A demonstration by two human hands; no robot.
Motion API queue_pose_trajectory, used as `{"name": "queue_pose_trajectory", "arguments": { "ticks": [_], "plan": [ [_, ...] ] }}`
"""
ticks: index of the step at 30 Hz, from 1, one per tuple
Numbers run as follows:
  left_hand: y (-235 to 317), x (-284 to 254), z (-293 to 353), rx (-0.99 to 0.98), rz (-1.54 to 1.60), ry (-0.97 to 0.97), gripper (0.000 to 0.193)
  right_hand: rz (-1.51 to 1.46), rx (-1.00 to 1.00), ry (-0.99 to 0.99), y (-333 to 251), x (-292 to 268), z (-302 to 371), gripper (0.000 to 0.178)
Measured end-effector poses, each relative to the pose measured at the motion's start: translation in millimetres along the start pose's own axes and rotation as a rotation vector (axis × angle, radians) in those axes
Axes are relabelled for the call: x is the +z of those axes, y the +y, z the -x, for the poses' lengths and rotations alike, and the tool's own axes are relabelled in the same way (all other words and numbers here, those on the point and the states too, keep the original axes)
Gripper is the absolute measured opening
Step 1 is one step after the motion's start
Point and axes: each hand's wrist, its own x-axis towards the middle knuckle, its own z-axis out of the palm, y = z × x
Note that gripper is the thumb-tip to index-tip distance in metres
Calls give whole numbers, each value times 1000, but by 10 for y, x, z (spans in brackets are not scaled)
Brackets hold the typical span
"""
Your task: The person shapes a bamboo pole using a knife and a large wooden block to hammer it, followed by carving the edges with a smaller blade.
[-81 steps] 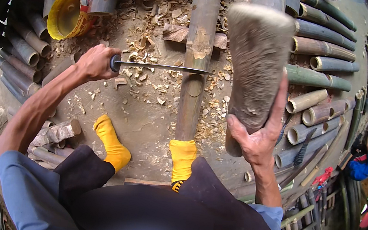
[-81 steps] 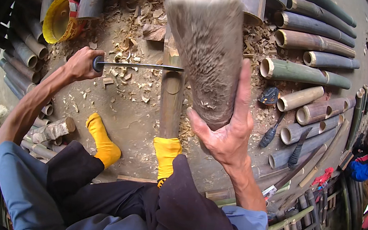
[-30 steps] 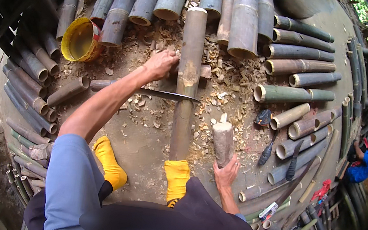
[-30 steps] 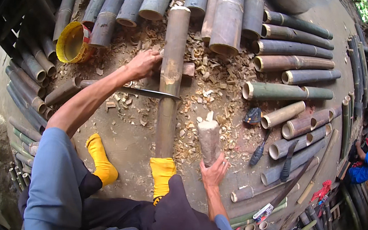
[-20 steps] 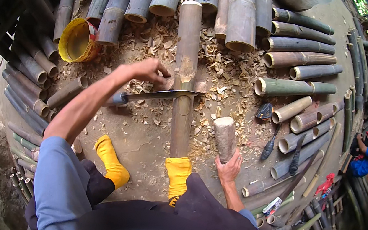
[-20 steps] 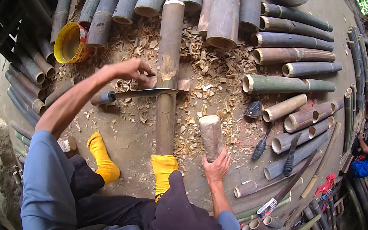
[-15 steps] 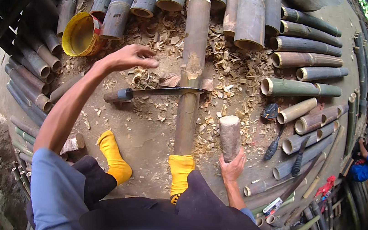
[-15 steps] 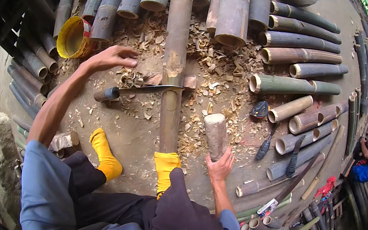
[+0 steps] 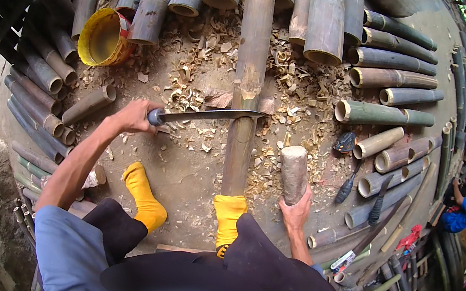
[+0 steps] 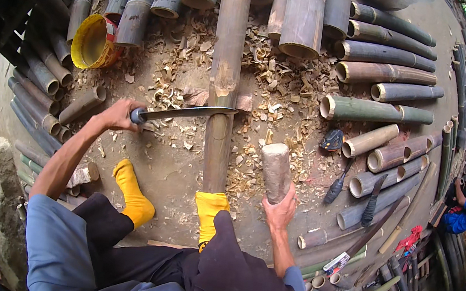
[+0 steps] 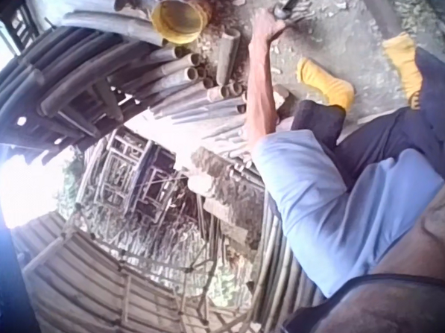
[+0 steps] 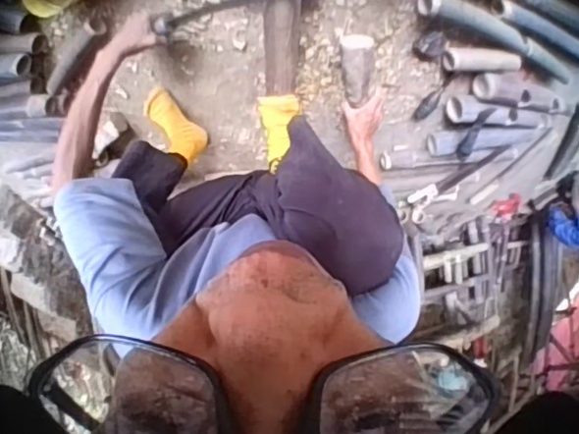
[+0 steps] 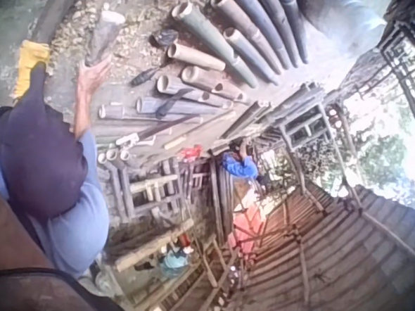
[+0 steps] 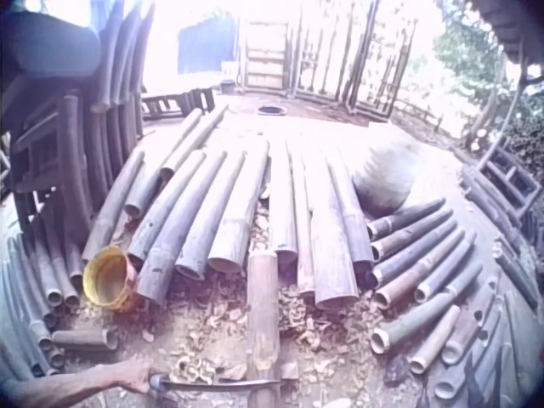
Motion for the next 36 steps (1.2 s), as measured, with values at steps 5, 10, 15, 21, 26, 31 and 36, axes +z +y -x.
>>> {"name": "queue_pose_trajectory", "arguments": {
  "ticks": [5, 10, 15, 21, 26, 31, 36],
  "plan": [
    [306, -265, 26, -9, -84, 17, 30, -200, 167, -192, -109, -192, -112, 81],
    [476, 145, 423, 3, -214, 547, 41, -379, 182, -236, -284, -344, -99, 74],
    [544, -14, 517, 272, -391, 520, 36, -502, 139, -211, -532, -461, -37, 68],
    [454, 215, 557, 210, -511, 323, 28, -460, 83, -199, -622, -441, -62, 72],
    [394, 248, 503, 220, -475, 367, 28, -410, 69, -237, -544, -417, -33, 77],
    [366, 218, 448, 233, -470, 354, 26, -320, 24, -278, -540, -425, -5, 79],
    [301, 170, 434, 159, -515, 261, 22, -282, -603, -188, -660, -532, -46, 75]
  ]
}}
